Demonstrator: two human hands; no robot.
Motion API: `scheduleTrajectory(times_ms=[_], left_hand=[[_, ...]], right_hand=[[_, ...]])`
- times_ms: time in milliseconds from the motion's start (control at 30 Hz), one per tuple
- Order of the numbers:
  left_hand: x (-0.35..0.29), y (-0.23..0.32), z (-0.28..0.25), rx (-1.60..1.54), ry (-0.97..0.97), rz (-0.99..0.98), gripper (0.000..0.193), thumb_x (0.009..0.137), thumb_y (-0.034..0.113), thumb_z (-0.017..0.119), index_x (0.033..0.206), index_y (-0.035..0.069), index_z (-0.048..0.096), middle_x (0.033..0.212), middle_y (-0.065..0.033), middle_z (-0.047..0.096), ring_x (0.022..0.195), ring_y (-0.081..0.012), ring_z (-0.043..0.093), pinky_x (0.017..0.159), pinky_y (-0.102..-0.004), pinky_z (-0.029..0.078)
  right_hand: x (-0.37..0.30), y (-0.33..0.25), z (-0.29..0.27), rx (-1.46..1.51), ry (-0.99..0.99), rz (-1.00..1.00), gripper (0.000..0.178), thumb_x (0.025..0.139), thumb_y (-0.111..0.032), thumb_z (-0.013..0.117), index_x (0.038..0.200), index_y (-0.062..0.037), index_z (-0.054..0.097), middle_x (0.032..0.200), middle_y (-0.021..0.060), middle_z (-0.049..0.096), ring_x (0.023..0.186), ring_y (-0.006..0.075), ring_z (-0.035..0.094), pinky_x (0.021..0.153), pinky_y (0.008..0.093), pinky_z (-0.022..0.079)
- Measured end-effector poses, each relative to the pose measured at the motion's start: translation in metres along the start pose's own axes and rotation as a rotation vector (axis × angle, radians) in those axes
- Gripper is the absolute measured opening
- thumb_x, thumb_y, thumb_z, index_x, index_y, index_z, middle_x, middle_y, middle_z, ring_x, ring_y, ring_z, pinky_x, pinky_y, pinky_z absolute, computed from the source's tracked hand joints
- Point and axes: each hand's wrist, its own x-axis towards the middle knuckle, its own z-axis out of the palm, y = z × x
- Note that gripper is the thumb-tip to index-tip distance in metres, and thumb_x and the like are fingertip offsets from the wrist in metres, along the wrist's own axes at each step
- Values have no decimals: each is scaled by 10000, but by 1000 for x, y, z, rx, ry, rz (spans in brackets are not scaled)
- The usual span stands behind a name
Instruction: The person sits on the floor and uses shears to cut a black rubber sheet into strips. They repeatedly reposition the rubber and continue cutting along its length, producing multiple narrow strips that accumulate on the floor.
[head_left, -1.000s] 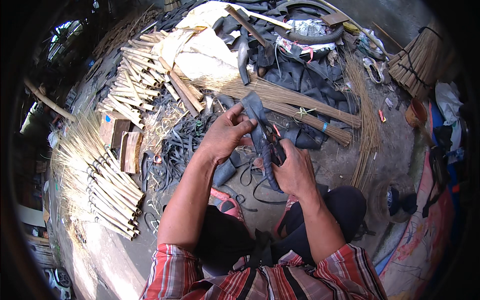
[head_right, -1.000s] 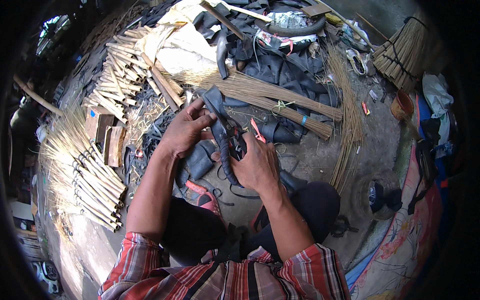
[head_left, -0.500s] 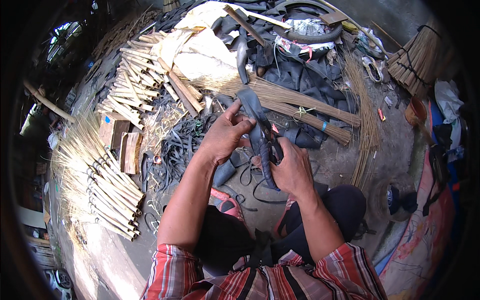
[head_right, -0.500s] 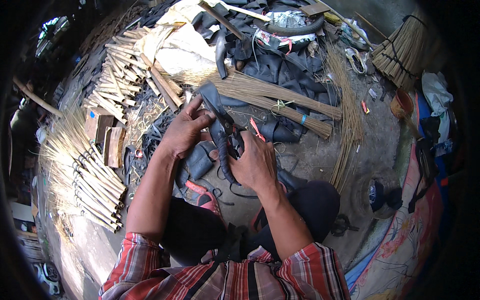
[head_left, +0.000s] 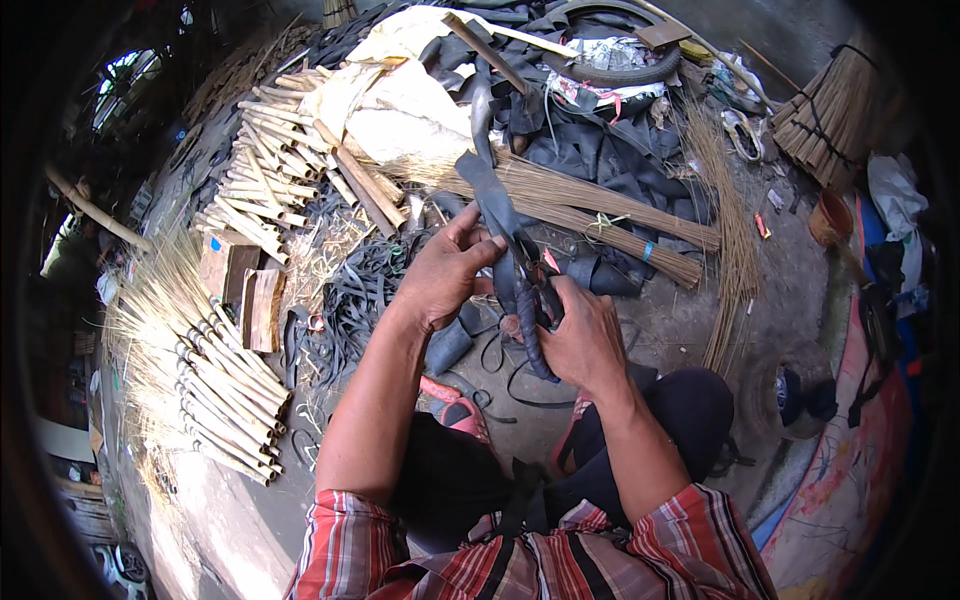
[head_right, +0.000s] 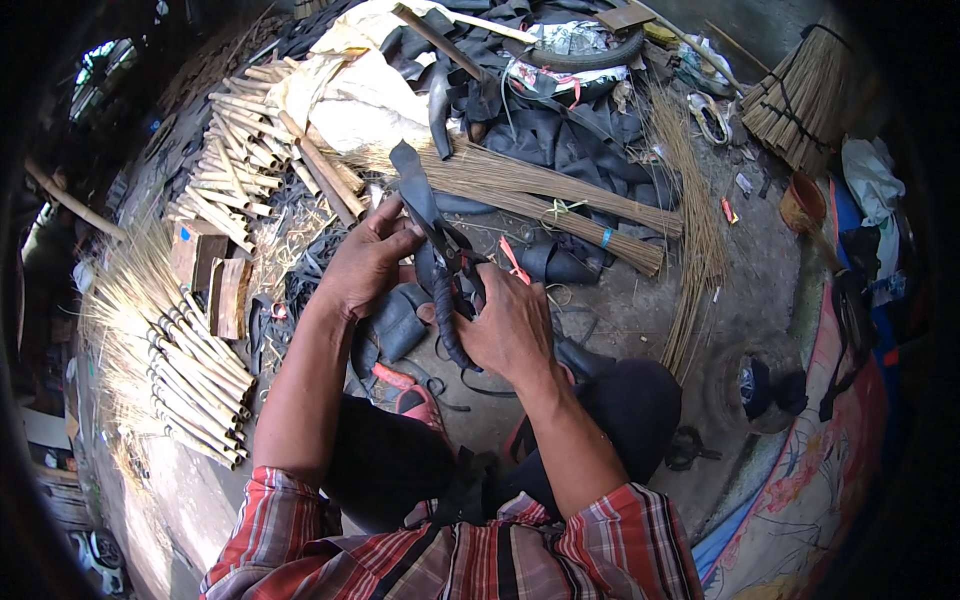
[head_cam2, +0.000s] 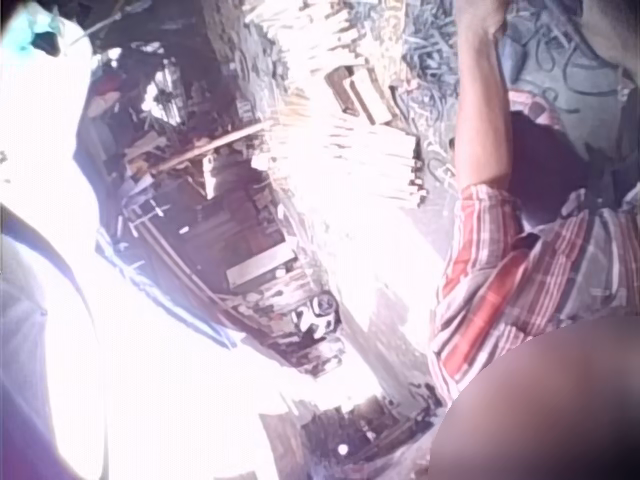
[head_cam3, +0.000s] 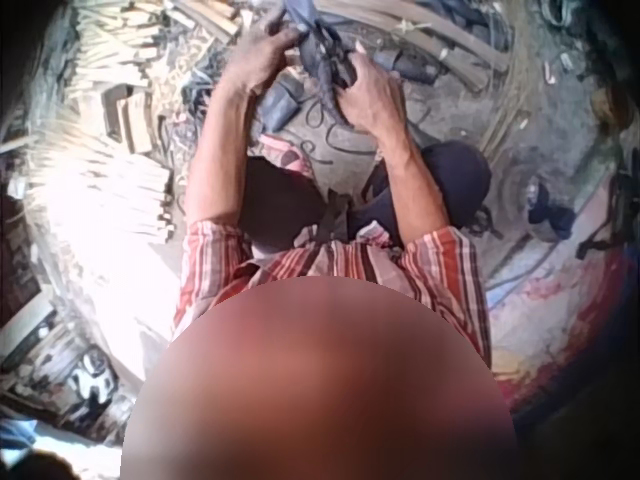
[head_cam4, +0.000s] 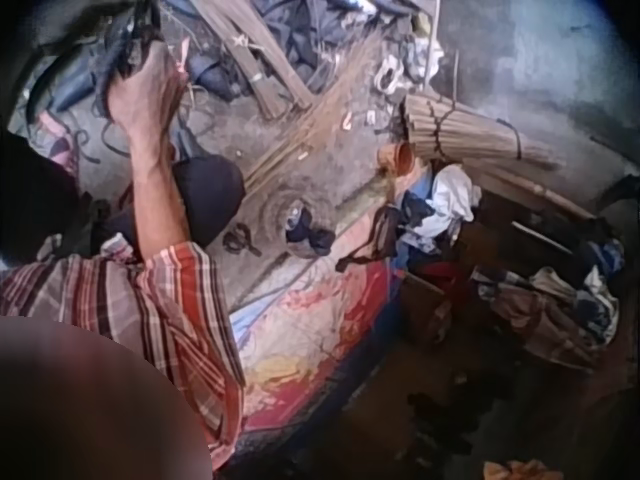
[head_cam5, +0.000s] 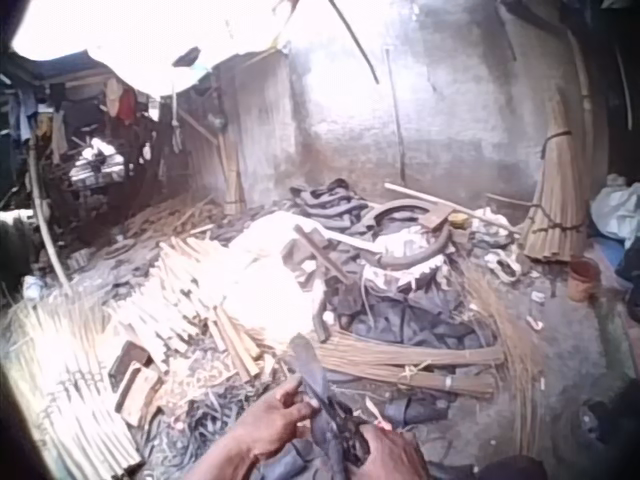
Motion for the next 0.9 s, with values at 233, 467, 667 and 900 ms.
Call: scheduleTrajectory(times_ms=[233,467,667,900], left_hand=[[3,1,2,33,-5,-30,438,1046,129,619,1474,126,523,1194,-9,681,996,-114,679,786,-329,619],[3,5,0,-95,79,15,436,1054,125,600,1482,102,521,1182,-9,676,1011,-117,672,779,-325,621],[-4,2,9,-9,-45,14,484,1044,96,599,1518,104,505,1143,-10,676,1026,-114,662,766,-310,610],[6,6,4,-102,93,-13,459,1054,118,590,1503,92,499,1153,-13,678,995,-115,671,775,-321,612]], right_hand=[[0,-1,-8,17,-91,151,608,760,-551,896,846,-8,636,690,194,667,685,409,685,632,477,499],[-3,-3,-3,81,-94,114,739,753,-702,829,900,4,667,732,189,700,741,411,711,742,497,532],[-1,2,3,-7,21,15,746,778,-693,814,958,10,645,810,204,730,803,413,723,810,500,513],[-5,-5,-6,110,-173,210,687,795,-652,826,915,4,660,809,209,727,801,391,729,755,475,543]])
